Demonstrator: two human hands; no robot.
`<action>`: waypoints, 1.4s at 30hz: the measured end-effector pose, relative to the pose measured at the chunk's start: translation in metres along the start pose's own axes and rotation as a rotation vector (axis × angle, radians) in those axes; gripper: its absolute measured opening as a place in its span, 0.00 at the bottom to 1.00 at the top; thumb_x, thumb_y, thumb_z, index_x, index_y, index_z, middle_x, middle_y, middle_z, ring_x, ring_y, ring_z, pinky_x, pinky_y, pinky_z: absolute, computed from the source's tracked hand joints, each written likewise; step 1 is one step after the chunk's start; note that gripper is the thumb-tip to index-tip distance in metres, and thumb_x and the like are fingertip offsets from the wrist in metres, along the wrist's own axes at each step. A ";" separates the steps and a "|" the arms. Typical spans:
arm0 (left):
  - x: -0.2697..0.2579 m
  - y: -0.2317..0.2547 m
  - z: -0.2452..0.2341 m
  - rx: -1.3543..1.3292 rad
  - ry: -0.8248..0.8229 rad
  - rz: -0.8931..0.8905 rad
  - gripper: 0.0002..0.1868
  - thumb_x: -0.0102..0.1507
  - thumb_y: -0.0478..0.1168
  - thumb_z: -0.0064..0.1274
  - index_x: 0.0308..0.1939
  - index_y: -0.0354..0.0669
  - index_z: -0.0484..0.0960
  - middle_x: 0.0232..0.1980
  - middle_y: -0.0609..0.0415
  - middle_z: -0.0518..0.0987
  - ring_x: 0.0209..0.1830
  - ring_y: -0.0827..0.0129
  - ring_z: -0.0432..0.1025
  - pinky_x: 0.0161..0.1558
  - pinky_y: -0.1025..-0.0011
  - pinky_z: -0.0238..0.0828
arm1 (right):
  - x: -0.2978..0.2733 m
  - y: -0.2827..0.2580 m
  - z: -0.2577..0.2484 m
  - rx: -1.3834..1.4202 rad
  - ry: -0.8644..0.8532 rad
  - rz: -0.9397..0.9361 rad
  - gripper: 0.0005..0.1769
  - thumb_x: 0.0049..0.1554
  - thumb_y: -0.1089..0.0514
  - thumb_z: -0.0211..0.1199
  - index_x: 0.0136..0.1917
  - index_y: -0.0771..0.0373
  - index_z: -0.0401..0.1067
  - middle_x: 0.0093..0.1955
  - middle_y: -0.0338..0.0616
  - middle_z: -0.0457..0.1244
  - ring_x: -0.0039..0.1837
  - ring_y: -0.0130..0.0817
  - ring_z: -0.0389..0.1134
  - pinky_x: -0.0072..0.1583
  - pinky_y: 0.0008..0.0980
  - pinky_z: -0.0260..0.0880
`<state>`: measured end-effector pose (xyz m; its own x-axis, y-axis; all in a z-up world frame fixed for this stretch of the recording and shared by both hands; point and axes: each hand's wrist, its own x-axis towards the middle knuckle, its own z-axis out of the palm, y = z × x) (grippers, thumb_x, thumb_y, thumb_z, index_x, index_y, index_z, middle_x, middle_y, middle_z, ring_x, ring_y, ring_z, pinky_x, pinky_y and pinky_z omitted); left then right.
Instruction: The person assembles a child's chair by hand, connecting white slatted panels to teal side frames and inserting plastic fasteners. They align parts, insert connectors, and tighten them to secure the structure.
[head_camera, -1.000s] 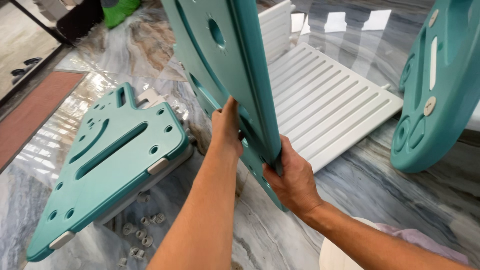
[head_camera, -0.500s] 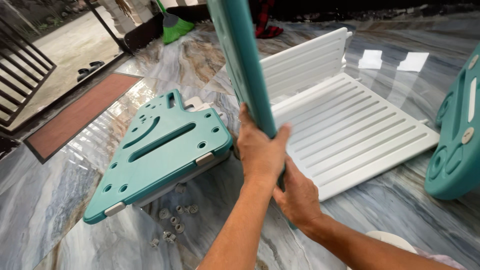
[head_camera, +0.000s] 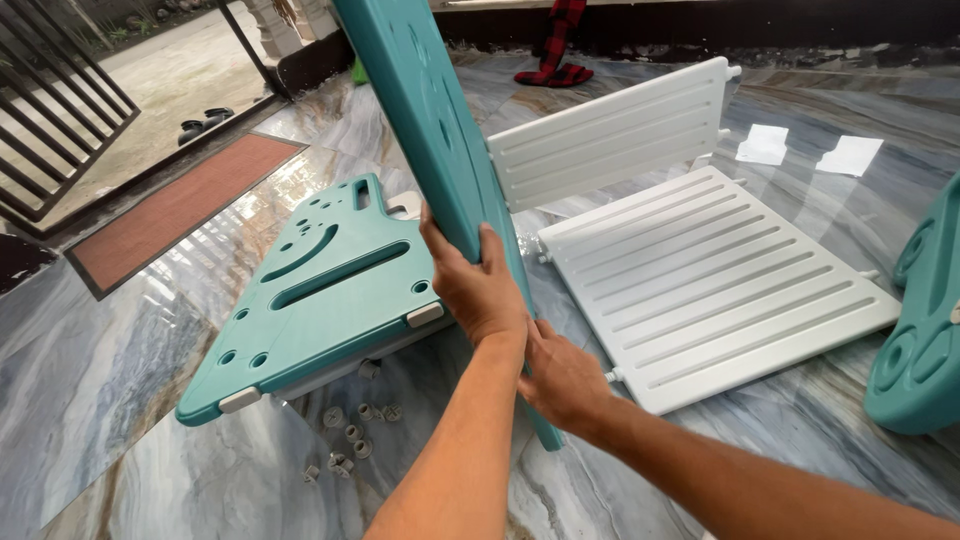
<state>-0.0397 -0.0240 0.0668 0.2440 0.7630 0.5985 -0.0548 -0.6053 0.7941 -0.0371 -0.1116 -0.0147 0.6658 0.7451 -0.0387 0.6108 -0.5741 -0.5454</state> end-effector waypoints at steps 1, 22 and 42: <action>0.003 -0.005 0.004 0.002 0.010 0.000 0.31 0.65 0.35 0.50 0.72 0.46 0.59 0.54 0.38 0.82 0.48 0.48 0.82 0.45 0.57 0.81 | 0.003 0.011 0.003 0.000 -0.021 -0.023 0.49 0.58 0.45 0.62 0.82 0.50 0.36 0.64 0.46 0.59 0.62 0.46 0.65 0.57 0.47 0.71; 0.012 -0.060 0.028 0.118 0.015 0.182 0.33 0.74 0.42 0.48 0.77 0.40 0.49 0.68 0.36 0.73 0.66 0.46 0.76 0.56 0.64 0.79 | 0.053 0.233 0.083 -0.537 -0.272 -0.173 0.16 0.61 0.61 0.55 0.62 0.52 0.69 0.59 0.44 0.62 0.61 0.38 0.65 0.60 0.40 0.71; -0.001 -0.042 0.041 0.119 -0.055 0.160 0.26 0.72 0.39 0.50 0.72 0.51 0.58 0.69 0.48 0.73 0.68 0.52 0.74 0.62 0.60 0.75 | 0.044 0.188 0.031 -0.656 -0.298 -0.202 0.13 0.61 0.64 0.53 0.58 0.54 0.70 0.57 0.32 0.58 0.58 0.30 0.59 0.58 0.34 0.67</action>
<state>0.0018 -0.0081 0.0283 0.2942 0.6437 0.7064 0.0168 -0.7425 0.6696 0.0940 -0.1767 -0.1449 0.4263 0.8643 -0.2668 0.9011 -0.4316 0.0416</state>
